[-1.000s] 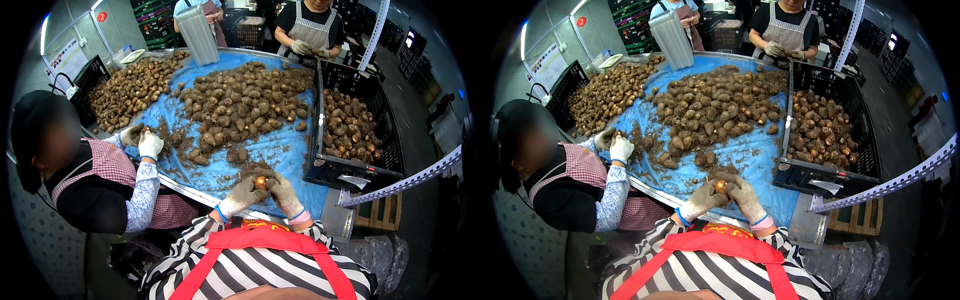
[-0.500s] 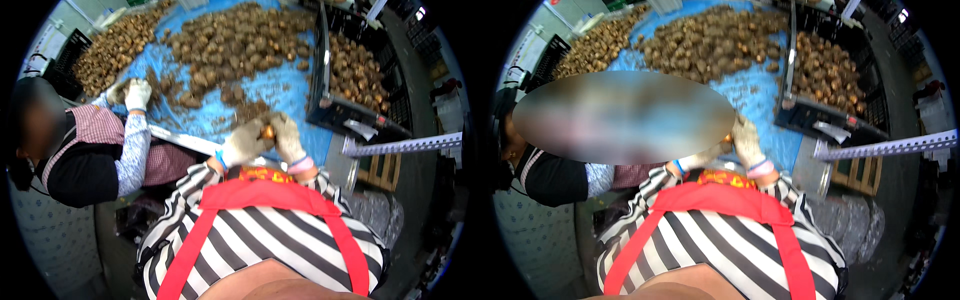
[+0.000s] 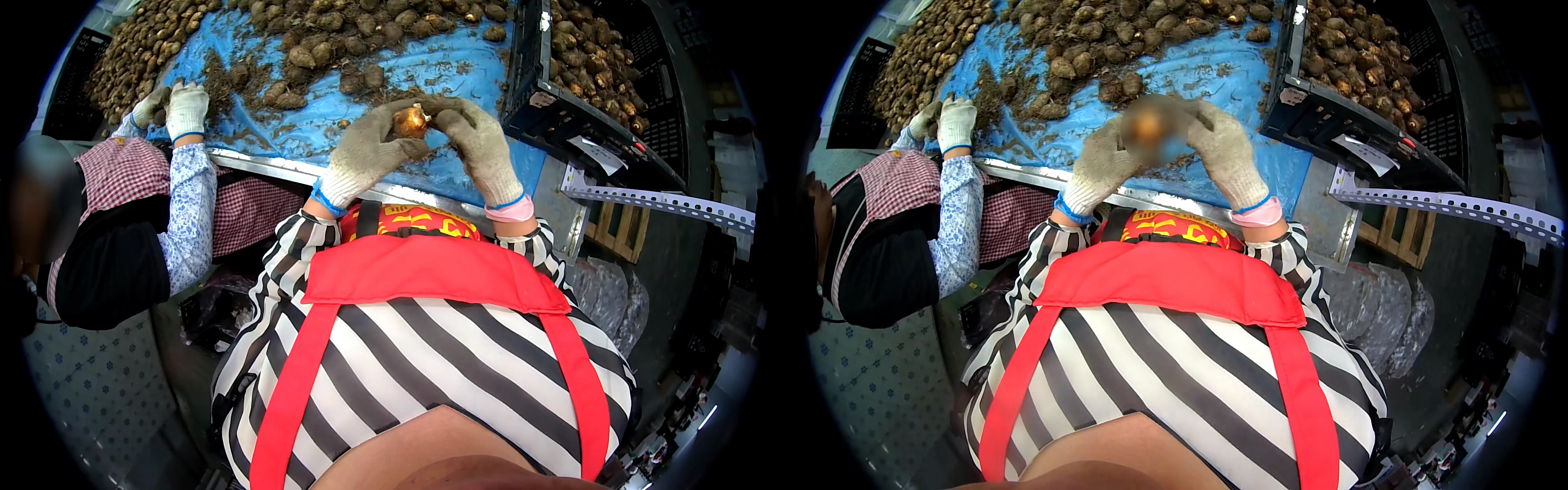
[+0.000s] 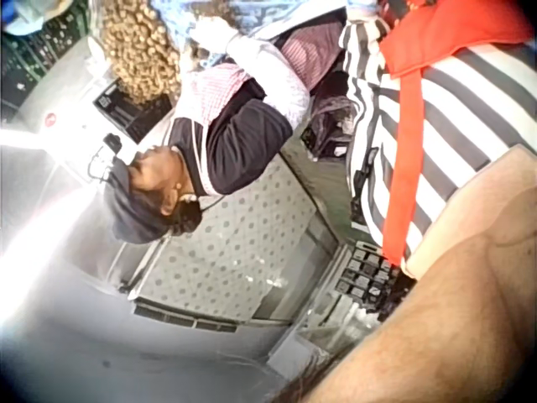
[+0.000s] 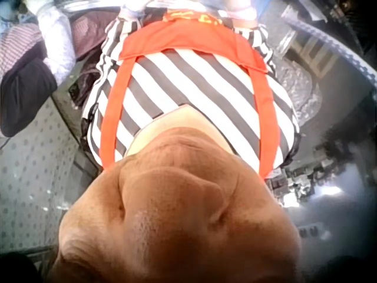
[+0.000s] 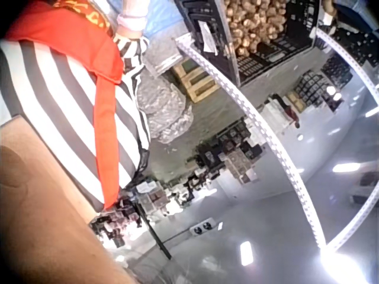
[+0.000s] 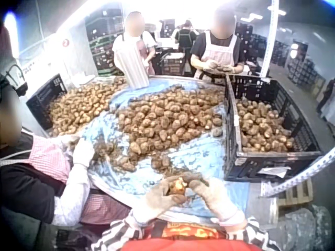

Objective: The person cleans agricultural bulbs by hand on a blue sorting table. They pick up individual bulbs, remove dirt and loose outer layers with their gloved fingers, and place them into a black crate.

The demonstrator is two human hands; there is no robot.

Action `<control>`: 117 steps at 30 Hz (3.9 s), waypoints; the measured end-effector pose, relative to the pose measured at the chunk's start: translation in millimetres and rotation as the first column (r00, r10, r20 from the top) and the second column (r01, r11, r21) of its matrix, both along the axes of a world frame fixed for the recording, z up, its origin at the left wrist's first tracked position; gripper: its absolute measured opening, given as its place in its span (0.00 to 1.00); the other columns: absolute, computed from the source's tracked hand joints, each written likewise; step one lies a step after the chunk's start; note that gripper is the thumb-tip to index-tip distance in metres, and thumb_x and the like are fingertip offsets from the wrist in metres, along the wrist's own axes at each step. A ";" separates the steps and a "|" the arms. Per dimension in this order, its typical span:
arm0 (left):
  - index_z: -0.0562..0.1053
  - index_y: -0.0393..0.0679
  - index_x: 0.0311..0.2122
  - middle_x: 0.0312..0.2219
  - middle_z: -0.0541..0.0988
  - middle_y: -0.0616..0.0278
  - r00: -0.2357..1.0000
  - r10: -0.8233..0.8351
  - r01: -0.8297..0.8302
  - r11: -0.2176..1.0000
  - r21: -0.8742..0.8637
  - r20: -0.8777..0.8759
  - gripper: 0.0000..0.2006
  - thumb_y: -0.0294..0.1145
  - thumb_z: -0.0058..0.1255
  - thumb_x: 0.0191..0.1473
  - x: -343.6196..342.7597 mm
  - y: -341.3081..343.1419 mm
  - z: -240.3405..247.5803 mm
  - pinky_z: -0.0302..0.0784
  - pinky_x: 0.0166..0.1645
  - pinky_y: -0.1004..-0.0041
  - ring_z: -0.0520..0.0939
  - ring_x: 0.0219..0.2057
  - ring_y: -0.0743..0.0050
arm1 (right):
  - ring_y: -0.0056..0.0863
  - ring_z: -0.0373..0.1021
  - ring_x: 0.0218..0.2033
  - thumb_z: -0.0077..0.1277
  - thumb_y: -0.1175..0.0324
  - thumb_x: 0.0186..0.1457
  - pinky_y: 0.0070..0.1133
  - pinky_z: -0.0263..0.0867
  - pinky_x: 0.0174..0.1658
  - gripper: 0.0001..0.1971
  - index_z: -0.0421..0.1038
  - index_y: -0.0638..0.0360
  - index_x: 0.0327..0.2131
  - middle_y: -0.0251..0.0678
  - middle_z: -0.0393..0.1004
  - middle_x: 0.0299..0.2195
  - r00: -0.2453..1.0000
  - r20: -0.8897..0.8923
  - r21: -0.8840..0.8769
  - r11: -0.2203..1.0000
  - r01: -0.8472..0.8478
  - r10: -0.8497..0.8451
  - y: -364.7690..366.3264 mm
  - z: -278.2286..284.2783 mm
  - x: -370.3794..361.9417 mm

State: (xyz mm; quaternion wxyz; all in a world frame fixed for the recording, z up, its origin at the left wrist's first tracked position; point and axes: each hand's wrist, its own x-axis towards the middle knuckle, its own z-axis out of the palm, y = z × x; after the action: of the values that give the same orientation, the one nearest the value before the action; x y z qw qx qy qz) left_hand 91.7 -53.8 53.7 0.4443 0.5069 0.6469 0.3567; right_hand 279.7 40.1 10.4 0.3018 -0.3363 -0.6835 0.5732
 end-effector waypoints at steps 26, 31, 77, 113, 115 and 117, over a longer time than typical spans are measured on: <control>0.69 0.36 0.58 0.47 0.80 0.48 0.972 0.201 -0.174 0.964 0.200 -0.125 0.33 0.39 0.66 0.49 -1.0 13.6 -25.3 0.80 0.51 0.69 0.83 0.47 0.62 | 0.31 0.75 0.47 0.57 0.66 0.54 0.25 0.72 0.49 0.15 0.78 0.65 0.44 0.43 0.78 0.45 0.987 0.016 0.143 0.977 0.157 -0.161 -8.5 23.5 -21.1; 0.72 0.39 0.57 0.47 0.80 0.52 0.966 0.164 -0.122 0.971 0.206 -0.201 0.29 0.42 0.63 0.51 -0.9 12.7 -29.2 0.80 0.48 0.71 0.83 0.46 0.65 | 0.42 0.73 0.48 0.60 0.71 0.48 0.32 0.70 0.52 0.15 0.78 0.63 0.41 0.44 0.76 0.44 0.970 0.047 0.489 0.852 0.186 -0.239 -2.8 4.2 -32.9; 0.61 0.28 0.61 0.46 0.77 0.47 0.554 -0.167 0.036 0.984 0.176 0.816 0.32 0.47 0.49 0.65 -12.6 17.5 -73.4 0.83 0.39 0.66 0.83 0.35 0.61 | 0.32 0.76 0.46 0.58 0.69 0.56 0.24 0.74 0.51 0.19 0.74 0.61 0.52 0.41 0.75 0.48 0.963 -0.212 0.019 0.984 0.176 -0.169 -0.8 21.8 -24.0; 0.57 0.33 0.62 0.52 0.71 0.39 -0.025 0.073 -0.198 0.977 -0.076 0.997 0.21 0.34 0.35 0.69 0.5 22.2 -78.1 0.85 0.51 0.52 0.83 0.45 0.46 | 0.37 0.77 0.39 0.59 0.69 0.51 0.28 0.73 0.44 0.15 0.77 0.63 0.42 0.46 0.79 0.40 0.985 -0.040 0.378 0.910 0.169 -0.166 15.2 4.4 -20.2; 0.58 0.33 0.61 0.53 0.71 0.40 -0.076 -0.031 -0.196 0.980 0.016 0.997 0.21 0.34 0.33 0.69 0.2 21.3 -86.0 0.85 0.51 0.52 0.82 0.46 0.46 | 0.37 0.77 0.39 0.60 0.69 0.50 0.28 0.73 0.45 0.16 0.76 0.63 0.43 0.46 0.79 0.40 0.986 -0.106 0.527 0.834 0.164 -0.126 7.1 -2.6 -27.4; 0.58 0.32 0.61 0.53 0.72 0.40 -0.025 -0.034 -0.187 0.982 0.029 0.999 0.20 0.34 0.32 0.69 -1.6 22.3 -88.9 0.85 0.51 0.52 0.83 0.46 0.46 | 0.35 0.77 0.40 0.61 0.69 0.50 0.27 0.73 0.45 0.17 0.76 0.63 0.45 0.47 0.79 0.40 0.983 -0.086 0.523 0.833 0.183 -0.162 4.2 -14.8 -30.9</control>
State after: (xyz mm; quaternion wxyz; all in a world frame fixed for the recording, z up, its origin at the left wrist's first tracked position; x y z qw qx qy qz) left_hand 90.1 -31.5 -35.1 0.7109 0.0961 0.1320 0.6840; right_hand 248.9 44.3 -4.4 0.4459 -0.2896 -0.7757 0.3399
